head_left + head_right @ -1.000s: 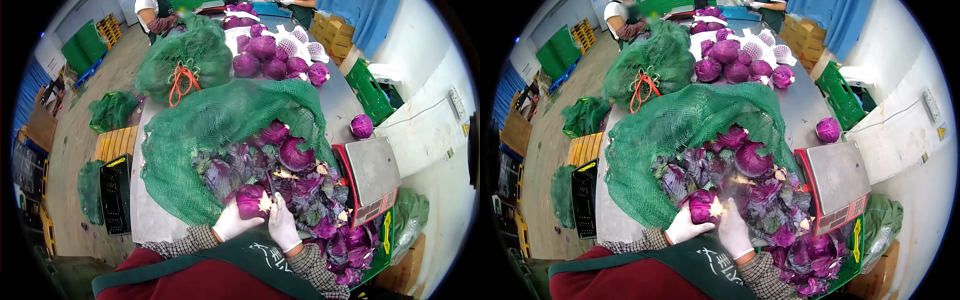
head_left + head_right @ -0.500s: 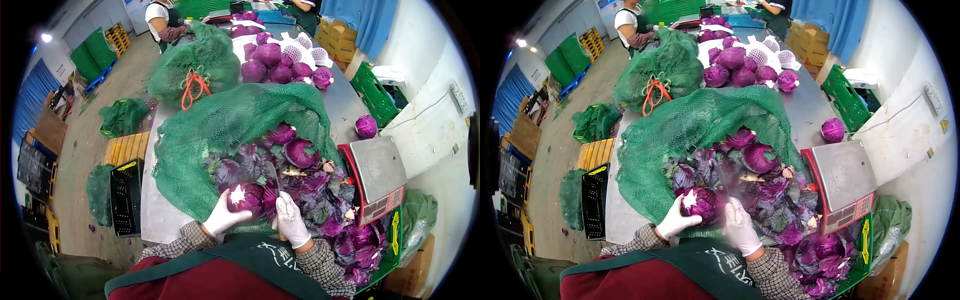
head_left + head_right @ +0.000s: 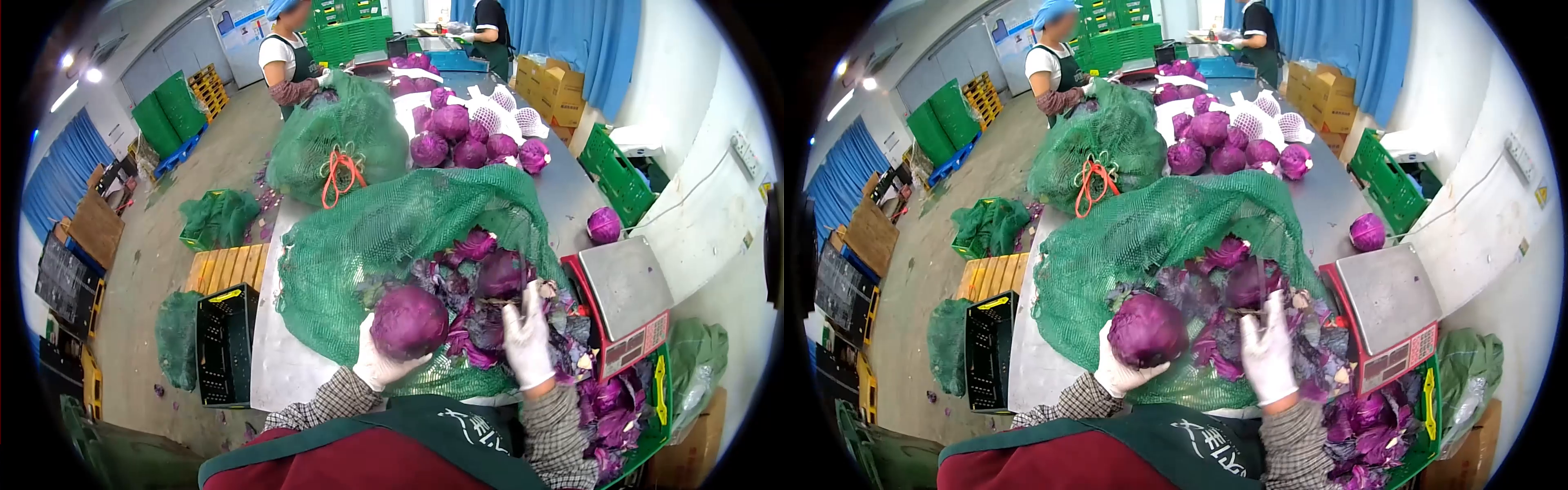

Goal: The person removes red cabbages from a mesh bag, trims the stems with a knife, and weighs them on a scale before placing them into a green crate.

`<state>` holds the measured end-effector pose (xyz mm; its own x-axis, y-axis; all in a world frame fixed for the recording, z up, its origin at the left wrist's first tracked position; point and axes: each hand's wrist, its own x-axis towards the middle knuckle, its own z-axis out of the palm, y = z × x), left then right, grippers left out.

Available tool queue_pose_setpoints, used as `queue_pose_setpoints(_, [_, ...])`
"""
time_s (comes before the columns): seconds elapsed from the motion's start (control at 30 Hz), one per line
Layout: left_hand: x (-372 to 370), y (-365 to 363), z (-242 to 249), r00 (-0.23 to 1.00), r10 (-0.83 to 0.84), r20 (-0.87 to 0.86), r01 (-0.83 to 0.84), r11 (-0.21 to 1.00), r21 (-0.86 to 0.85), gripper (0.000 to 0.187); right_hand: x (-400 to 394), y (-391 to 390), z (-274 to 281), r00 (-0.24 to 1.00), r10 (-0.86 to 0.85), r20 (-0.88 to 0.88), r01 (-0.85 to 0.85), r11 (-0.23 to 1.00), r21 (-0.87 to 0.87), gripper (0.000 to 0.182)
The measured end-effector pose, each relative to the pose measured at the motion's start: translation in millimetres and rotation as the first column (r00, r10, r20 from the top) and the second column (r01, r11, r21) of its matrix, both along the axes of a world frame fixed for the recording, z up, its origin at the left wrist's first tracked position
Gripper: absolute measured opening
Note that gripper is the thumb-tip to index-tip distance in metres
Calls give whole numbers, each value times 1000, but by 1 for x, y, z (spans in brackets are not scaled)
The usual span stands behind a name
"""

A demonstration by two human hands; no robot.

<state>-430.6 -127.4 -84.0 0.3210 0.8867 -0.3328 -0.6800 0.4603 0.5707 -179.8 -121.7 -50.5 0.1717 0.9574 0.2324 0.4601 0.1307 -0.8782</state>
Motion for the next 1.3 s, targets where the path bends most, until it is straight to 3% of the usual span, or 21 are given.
queue_pose_setpoints(0.03, [4, 2, 1, 992, -17, 122, 24, 998, -53, 70, -10, -9, -7, 997, 59, -58, -58, 998, 18, 64])
queue_pose_setpoints(0.1, [12, 7, 3, 936, -26, 351, 90, 982, -167, 73, -28, -26, -7, 977, 143, 156, -164, 978, 127, 62])
queue_pose_setpoints(0.13, [14, 9, -1, 925, -53, 377, 110, 985, -131, 74, -37, -33, -5, 977, 188, 97, -199, 972, 125, 62])
queue_pose_setpoints(0.2, [26, 8, 3, 919, -8, 395, 78, 984, -162, 74, -49, -37, -8, 926, 162, 340, -248, 942, 225, 64])
queue_pose_setpoints(0.37, [37, 3, -14, 867, 16, 499, 76, 984, -164, 64, -61, -36, -15, 782, 197, 591, -385, 899, 210, 66])
queue_pose_setpoints(0.4, [36, 3, -19, 752, -7, 660, 134, 981, -142, 62, -61, -34, -14, 759, 201, 619, -406, 890, 209, 61])
queue_pose_setpoints(0.6, [38, -7, 2, 980, -35, 194, 69, 983, -170, 70, -54, -26, -25, 855, 186, 484, -382, 857, 346, 42])
queue_pose_setpoints(0.73, [25, -9, -13, 964, -89, 251, 159, 949, -272, 83, -29, -4, -2, 966, 47, 254, -157, 888, 432, 31])
queue_pose_setpoints(0.8, [21, -12, -12, 933, -60, 356, 197, 911, -361, 83, -9, 11, -17, 993, 25, -113, 9, 957, 290, 30])
queue_pose_setpoints(0.87, [21, -10, -14, 892, -62, 448, 251, 891, -377, 83, 15, 16, -17, 973, -33, -227, 44, 998, 44, 36])
queue_pose_setpoints(0.93, [21, -7, -17, 855, -77, 514, 301, 880, -368, 82, 19, 15, -28, 923, -164, 348, 77, 965, 251, 47])
queue_pose_setpoints(0.97, [20, -3, -18, 842, -100, 531, 326, 878, -351, 82, 19, 6, -29, 971, -75, 229, 77, 997, -1, 64])
queue_pose_setpoints(1.0, [18, -1, -18, 828, -121, 547, 350, 875, -336, 82, 14, 2, -34, 977, -56, 204, 50, 998, 35, 59])
queue_pose_setpoints(1.07, [13, 1, -15, 890, -169, 423, 311, 904, -294, 77, 3, -7, -38, 989, 40, -145, -51, 996, -76, 53])
queue_pose_setpoints(1.1, [14, -2, 0, 971, -141, 193, 194, 936, -294, 76, -1, -11, -35, 969, 52, -243, -93, 983, -158, 49])
queue_pose_setpoints(1.13, [20, 3, -6, 990, -122, 70, 122, 993, 10, 79, -4, -14, -35, 951, 57, -305, -129, 967, -220, 46])
queue_pose_setpoints(1.17, [14, 8, -24, 951, -61, -303, 127, 971, 204, 81, -6, -18, -36, 941, 69, -332, -159, 954, -254, 43])
queue_pose_setpoints(1.2, [8, 11, -37, 786, 79, -614, 202, 905, 375, 83, -6, -20, -42, 935, 99, -340, -195, 945, -261, 41])
queue_pose_setpoints(1.23, [12, 11, -29, 671, 151, -726, 268, 864, 427, 90, -6, -23, -54, 941, 154, -300, -228, 946, -230, 40])
queue_pose_setpoints(1.27, [7, 12, -41, 328, 330, -885, 454, 766, 454, 96, -7, -26, -66, 946, 209, -248, -260, 946, -195, 38])
queue_pose_setpoints(1.3, [11, 12, -41, 205, 429, -880, 556, 689, 465, 99, -8, -29, -75, 949, 257, -184, -287, 945, -157, 37])
